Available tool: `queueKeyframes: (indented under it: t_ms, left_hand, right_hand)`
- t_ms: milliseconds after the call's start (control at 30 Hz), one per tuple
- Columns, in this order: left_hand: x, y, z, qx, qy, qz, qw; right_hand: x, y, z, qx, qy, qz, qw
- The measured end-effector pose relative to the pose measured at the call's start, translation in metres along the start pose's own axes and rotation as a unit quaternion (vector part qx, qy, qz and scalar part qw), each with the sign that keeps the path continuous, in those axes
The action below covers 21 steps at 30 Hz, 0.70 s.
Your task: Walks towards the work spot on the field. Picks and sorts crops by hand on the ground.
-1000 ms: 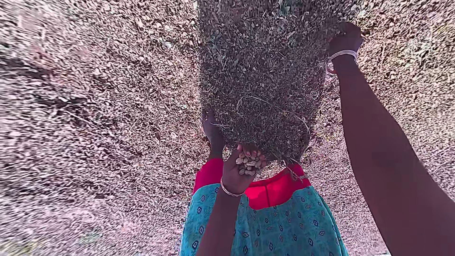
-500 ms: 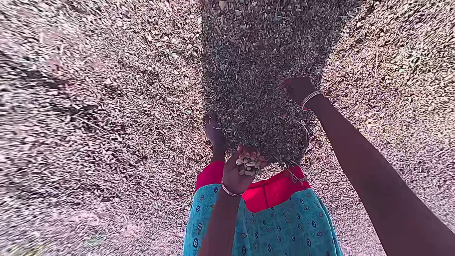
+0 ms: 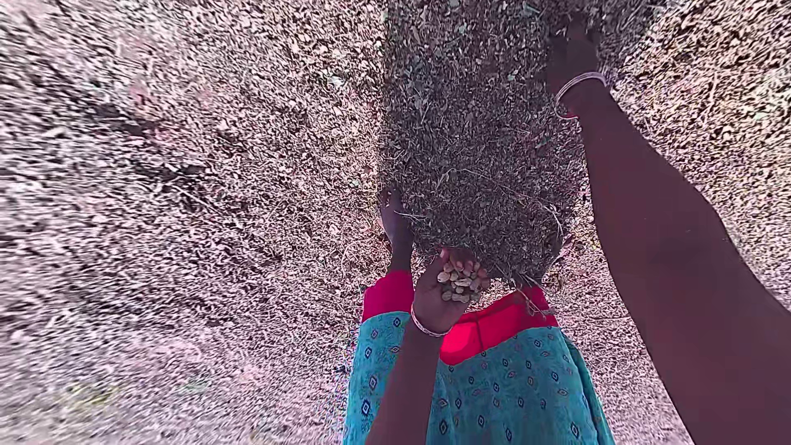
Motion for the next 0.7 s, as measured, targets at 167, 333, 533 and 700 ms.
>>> queueKeyframes:
  t_ms: [167, 333, 533, 700]
  left_hand:
    - [-0.001, 0.005, 0.000, -0.007, 0.001, 0.002, 1.000]
    - [-0.003, 0.014, 0.002, -0.028, 0.015, -0.028, 0.999]
    - [0.000, 0.009, 0.001, -0.016, 0.000, -0.042, 0.999]
    - [0.005, 0.003, 0.000, -0.011, 0.008, -0.014, 1.000]
  right_hand:
    - [-0.105, -0.100, -0.100, 0.279, -0.216, -0.174, 0.919]
    - [-0.151, -0.040, -0.217, 0.321, -0.469, -0.247, 0.785]
    - [-0.038, 0.040, -0.104, 0.126, -0.142, 0.009, 0.982]
    - [-0.021, 0.011, -0.020, 0.004, -0.055, -0.015, 0.998]
Point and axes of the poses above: each hand's wrist, its own z-axis towards the middle knuckle, its own x-axis out of the back of the hand, y = z × x, the point moved 10 cm from there along z, towards the middle knuckle, and after that the axes turned 2 degrees about y, right-handed, at the moved point
